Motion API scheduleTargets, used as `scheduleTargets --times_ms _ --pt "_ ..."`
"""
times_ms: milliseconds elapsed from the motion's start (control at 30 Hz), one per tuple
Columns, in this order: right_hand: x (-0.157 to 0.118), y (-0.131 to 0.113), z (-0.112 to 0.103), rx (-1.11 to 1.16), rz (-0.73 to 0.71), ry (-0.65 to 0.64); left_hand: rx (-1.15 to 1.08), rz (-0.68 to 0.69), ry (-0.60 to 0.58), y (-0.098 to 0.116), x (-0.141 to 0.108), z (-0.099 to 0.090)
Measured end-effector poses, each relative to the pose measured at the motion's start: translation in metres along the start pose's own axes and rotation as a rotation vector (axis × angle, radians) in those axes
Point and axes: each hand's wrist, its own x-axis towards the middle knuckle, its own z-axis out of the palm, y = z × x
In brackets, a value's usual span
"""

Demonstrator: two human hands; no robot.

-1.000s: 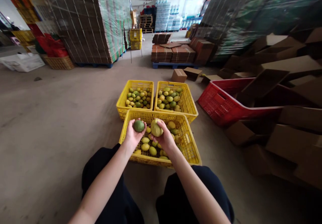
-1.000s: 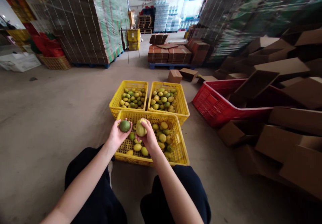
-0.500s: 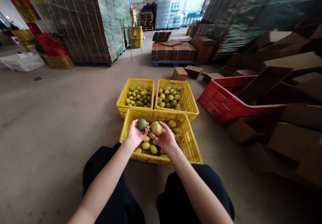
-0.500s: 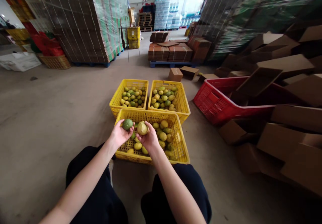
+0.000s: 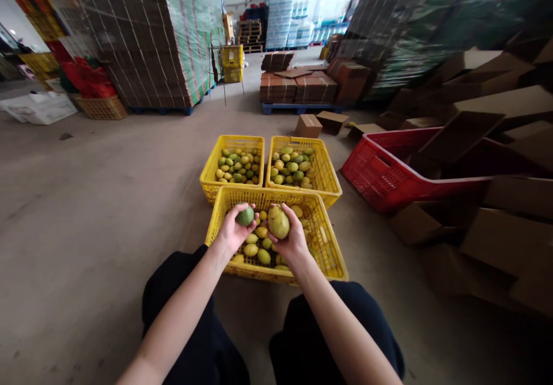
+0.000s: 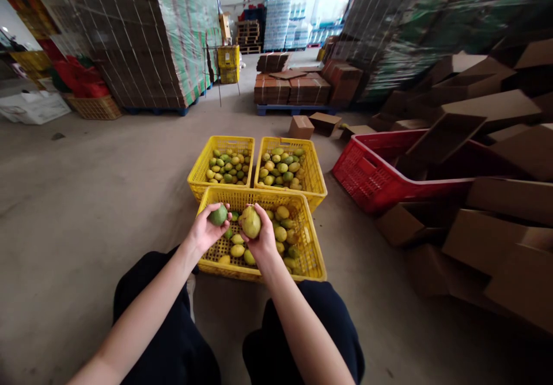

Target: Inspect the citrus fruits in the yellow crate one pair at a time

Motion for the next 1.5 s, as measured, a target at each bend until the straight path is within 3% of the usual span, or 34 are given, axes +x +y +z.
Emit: scheduleTargets --times_ms 167,300,433,600,900,1133,1267,1500 --pt "0.0 -0.008 0.001 0.033 0.063 0.162 -0.014 0.067 0.134 -0.001 0.003 0.001" --pt "0.003 -0.008 0.0 0.001 0.088 0.31 -0.069 -0.009 0.143 0.0 0.003 0.003" --pt "0.005 -0.003 0.001 -0.03 0.145 0.313 -0.133 -0.102 0.155 0.001 0.003 0.002" --pt "0.008 0.0 -0.003 -0.048 0.111 0.359 -0.193 -0.095 0.172 0.003 0.003 -0.001" --pt "0.018 0.003 -0.021 0.053 0.184 0.265 -0.089 -0.058 0.014 0.007 -0.006 -0.001" --pt "0.009 0.0 -0.009 -0.039 0.113 0.414 -0.172 0.001 0.202 0.007 -0.002 0.001" --pt "0.008 0.0 -0.007 -0.061 0.129 0.4 -0.181 0.062 0.302 0.005 0.003 0.001" --pt "0.011 0.007 -0.009 -0.084 0.171 0.409 -0.308 -0.056 0.287 0.002 0.012 -0.007"
